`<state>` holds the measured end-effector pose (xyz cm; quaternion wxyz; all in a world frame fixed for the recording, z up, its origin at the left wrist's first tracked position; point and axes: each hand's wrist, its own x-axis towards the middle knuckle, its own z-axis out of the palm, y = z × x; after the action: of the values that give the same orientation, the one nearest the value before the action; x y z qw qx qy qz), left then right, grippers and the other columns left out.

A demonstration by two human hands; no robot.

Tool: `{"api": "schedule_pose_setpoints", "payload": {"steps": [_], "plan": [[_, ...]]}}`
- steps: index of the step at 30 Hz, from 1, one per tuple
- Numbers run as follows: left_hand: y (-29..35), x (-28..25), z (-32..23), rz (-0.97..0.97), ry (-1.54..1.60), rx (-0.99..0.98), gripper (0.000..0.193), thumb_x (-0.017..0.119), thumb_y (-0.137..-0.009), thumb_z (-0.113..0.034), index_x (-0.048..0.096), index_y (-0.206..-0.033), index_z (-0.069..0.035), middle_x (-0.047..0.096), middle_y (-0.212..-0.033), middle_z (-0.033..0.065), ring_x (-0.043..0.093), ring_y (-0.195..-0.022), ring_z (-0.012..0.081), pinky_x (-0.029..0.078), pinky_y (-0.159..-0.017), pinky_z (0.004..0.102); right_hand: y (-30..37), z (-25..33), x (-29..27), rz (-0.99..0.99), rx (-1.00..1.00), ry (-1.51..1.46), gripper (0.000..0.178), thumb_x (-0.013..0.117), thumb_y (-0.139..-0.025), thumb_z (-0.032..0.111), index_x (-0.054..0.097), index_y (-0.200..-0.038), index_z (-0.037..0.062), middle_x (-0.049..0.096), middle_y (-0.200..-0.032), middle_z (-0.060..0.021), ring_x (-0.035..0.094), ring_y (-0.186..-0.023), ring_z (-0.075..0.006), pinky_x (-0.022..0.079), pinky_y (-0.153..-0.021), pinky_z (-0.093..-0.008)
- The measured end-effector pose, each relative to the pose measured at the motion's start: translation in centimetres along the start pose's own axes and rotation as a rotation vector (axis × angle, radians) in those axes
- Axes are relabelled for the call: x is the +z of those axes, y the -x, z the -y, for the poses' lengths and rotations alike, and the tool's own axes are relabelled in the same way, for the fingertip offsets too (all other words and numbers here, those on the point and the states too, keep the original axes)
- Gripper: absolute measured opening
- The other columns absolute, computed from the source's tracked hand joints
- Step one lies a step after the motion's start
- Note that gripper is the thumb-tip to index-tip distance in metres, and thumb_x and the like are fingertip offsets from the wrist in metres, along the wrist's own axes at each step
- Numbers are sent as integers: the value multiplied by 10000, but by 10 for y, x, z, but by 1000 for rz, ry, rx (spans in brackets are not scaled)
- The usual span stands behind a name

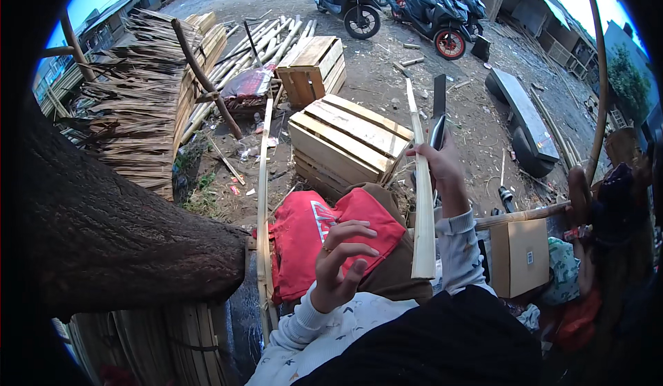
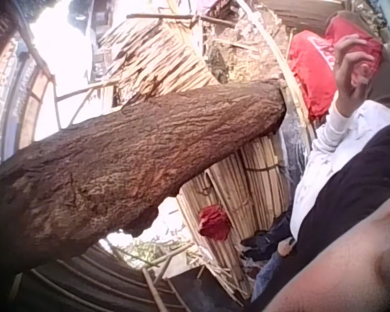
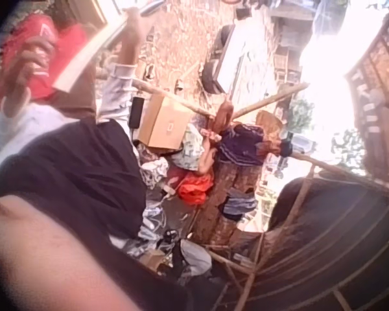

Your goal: The person peels, splits, and scrapes bamboo sticks using a knife.

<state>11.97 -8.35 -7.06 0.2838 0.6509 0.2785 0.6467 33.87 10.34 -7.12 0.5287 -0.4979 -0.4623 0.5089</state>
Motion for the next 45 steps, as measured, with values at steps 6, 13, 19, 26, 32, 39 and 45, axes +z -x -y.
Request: {"api": "schedule_pose_setpoints", "payload": {"steps": [6, 13, 19, 26, 32, 39, 45], "plan": [[2, -6, 5, -39, 24, -19, 159, 536, -901, -148, 622, -931, -18, 612, -1074, 172, 568, -1089, 345, 436, -940, 456, -10, 1, -13, -144, -123, -29, 580, 618, -756, 6, 321, -1254, -28, 630, -816, -149, 664, -668, -206, 531, -529, -283], [2, -5, 7, 12, 33, -253, 192, 498, -942, -170, 591, -927, -2, 599, -1055, 151, 575, -1039, 243, 436, -936, 382, -20, -29, -13, -188, -337, 494, 425, 626, -767, 13, 490, -1170, 16, 589, -835, -74, 649, -695, -159, 506, -588, -285], [2, -4, 14, 155, -113, -379, 350, 581, -920, -264, 569, -1150, 0, 562, -1196, 168, 540, -1132, 284, 395, -991, 387, -18, -20, -10, -265, -270, 245, 375, 593, -794, 15, 480, -1152, 14, 622, -865, -88, 672, -750, -154, 512, -673, -286], [13, 12, 33, 414, -32, -641, 656, 586, -910, -438, 414, -1351, 16, 475, -1303, 212, 478, -1216, 301, 367, -1032, 396, -4, -32, 20, -45, -427, 111, 370, 585, -836, 8, 469, -1187, 30, 643, -879, -80, 683, -807, -155, 504, -664, -269], [18, 6, 38, 385, 88, -706, 657, 557, -934, -449, 404, -1356, 30, 455, -1335, 223, 449, -1248, 310, 342, -1054, 391, -7, -36, 25, 20, -555, 227, 293, 612, -886, 41, 478, -1145, 24, 648, -824, -56, 644, -745, -111, 472, -597, -245], [29, 10, 55, 310, -167, -638, 723, 621, -904, -423, 324, -1414, -6, 410, -1380, 193, 394, -1306, 308, 321, -1072, 419, 18, -20, 54, 71, -564, 89, 387, 610, -902, 40, 389, -1218, 16, 673, -942, -135, 608, -666, -104, 495, -595, -243], [32, 10, 72, 216, 54, -627, 732, 662, -879, -329, 289, -1419, -4, 435, -1334, 212, 424, -1257, 329, 363, -1031, 412, 45, 6, 87, 331, -583, -72, 443, 599, -924, 77, 336, -1275, 22, 655, -1078, -200, 643, -781, -138, 522, -693, -265]]}}
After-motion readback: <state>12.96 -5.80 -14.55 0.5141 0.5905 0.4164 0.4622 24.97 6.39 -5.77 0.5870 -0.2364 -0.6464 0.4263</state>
